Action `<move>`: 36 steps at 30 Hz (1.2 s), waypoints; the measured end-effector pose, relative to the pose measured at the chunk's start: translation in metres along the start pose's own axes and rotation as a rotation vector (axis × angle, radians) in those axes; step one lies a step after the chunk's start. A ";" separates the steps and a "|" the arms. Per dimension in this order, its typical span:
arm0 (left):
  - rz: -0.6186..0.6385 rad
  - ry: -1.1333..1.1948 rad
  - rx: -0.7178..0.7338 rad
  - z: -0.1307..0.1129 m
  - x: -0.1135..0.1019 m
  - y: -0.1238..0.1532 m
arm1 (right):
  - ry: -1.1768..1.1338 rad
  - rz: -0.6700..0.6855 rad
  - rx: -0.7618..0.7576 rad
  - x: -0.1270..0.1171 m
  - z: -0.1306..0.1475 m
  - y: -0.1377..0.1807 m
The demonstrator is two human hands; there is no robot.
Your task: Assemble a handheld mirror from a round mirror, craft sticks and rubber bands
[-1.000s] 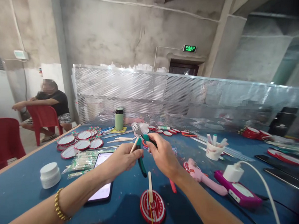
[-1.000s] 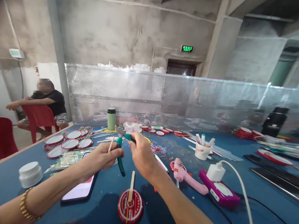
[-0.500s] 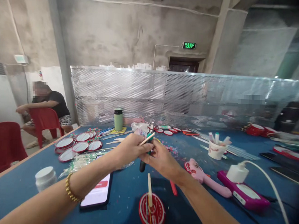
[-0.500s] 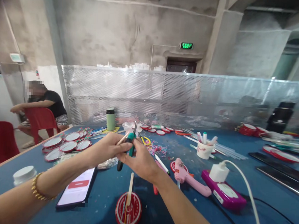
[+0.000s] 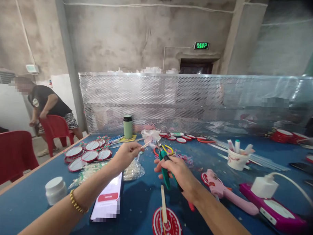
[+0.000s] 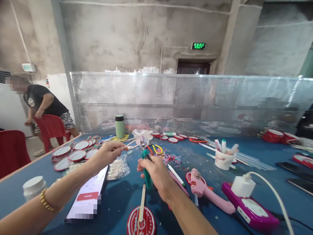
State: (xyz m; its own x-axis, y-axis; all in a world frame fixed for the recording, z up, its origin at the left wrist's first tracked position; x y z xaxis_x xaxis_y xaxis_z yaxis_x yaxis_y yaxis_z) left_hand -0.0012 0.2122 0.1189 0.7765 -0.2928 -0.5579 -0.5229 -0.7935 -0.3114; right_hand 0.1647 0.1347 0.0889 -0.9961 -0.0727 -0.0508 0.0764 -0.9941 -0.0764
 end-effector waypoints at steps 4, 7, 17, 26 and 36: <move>-0.031 -0.049 0.046 0.001 -0.001 0.006 | 0.121 0.022 -0.046 0.007 0.003 0.004; -0.047 -0.097 0.089 -0.004 -0.001 0.010 | 0.200 0.027 -0.044 0.006 0.004 0.007; -0.058 -0.176 0.111 -0.019 0.003 0.020 | 0.400 0.080 -0.050 0.011 0.008 0.015; 0.019 -0.147 0.118 -0.022 0.013 0.019 | 0.493 0.065 -0.119 0.014 0.007 0.014; 0.021 -0.142 0.103 -0.022 0.017 0.020 | 0.620 0.026 -0.118 0.018 0.012 0.016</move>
State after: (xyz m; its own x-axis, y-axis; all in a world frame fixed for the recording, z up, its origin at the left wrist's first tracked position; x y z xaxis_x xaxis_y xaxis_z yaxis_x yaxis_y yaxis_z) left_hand 0.0093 0.1799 0.1204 0.7115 -0.2250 -0.6657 -0.5774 -0.7272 -0.3713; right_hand 0.1479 0.1162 0.0990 -0.7853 -0.0014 -0.6191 0.1398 -0.9746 -0.1751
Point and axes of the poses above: each hand's wrist, its own y-axis away from the middle knuckle, its own x-axis out of the palm, z = x × y, the point moved 7 cm from there along -y, towards the middle knuckle, and after that the axes turned 7 degrees about z, right-handed, at the moved point
